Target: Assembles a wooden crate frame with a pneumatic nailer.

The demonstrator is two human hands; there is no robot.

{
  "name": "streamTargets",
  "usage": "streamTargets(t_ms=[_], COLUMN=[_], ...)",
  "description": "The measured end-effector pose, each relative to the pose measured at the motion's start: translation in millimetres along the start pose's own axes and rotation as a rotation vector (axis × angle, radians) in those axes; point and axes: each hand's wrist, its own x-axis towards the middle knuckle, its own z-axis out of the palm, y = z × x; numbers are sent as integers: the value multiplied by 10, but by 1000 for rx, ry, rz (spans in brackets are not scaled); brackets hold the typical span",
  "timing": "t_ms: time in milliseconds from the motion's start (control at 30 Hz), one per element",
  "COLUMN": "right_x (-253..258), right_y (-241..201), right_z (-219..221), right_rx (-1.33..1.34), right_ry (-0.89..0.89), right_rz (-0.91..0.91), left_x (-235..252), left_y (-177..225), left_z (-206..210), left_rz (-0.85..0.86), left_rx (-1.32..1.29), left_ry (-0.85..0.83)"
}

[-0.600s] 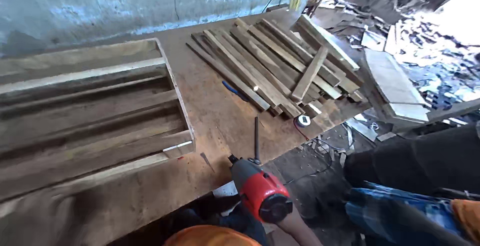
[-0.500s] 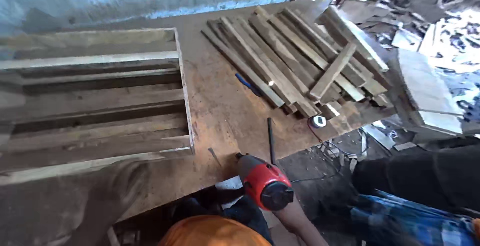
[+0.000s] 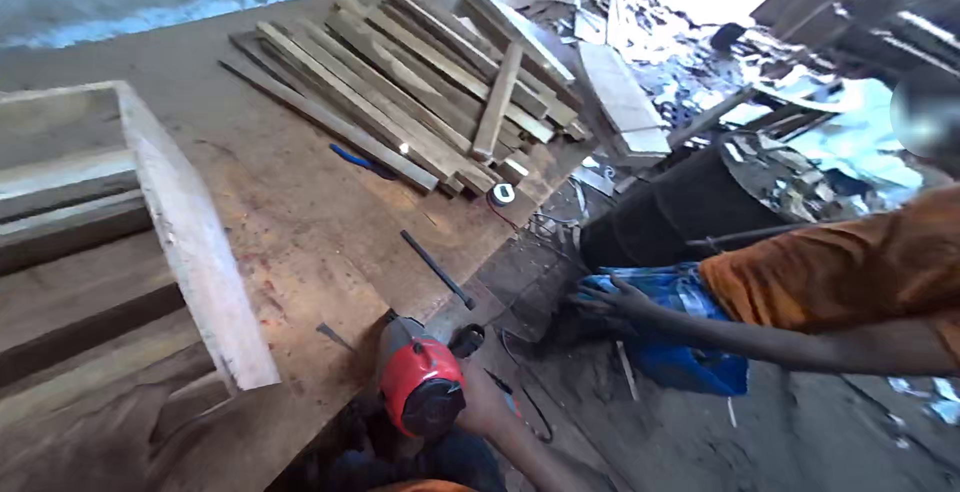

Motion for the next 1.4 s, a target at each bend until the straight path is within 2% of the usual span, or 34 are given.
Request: streamTargets(t_ms=[100,200,267,367,400,500,600,733,767,867,900,967,1000,1100,1133,1267,1400], right_x=[-398,-799,-977,-1103,-1045,-834,-792,-928,-926,-715,-655,-627,-555,-10,72,-34,-293], right_y=[89,359,361,349,275,-317,-586,-1287,-1293,-1357,-1561,-1908,-1817,-634,-469,-542,-638], right_z=[56,177,54,-17,-70,-408,-517,-690,-686,-704,-778,-897,-867,-408,-307,-259,-330], right_rx=[79,187,233,352,364,288,239,156,180,362,427,542,606,918,933,814,557], right_ry=[49,178,198,368,381,237,191,174,207,305,288,218,163,-82,-122,-60,75], right_rz=[102,157,236,255,194,-73,-240,-140,-183,-375,-389,-273,-222,-354,-354,-282,-219], left_x=[-40,-44,-18,21,3,-42,-20,-8,-8,-31,-35,-27,-25,-72,-105,-309,-370], left_y=[33,-39,-50,-57,-55,-26,3,-35,-31,-15,-16,-11,-11,-32,-69,-371,-605], left_z=[5,31,60,158,197,144,90,100,92,51,60,91,95,71,49,-38,-91], left_rz=[5,30,46,71,60,11,67,85,83,59,51,45,40,10,-4,-127,-73], left_rx=[7,26,28,75,106,153,141,113,111,93,93,97,96,49,25,-32,51], left_ry=[43,64,67,121,157,176,263,259,256,219,218,235,231,161,156,168,96])
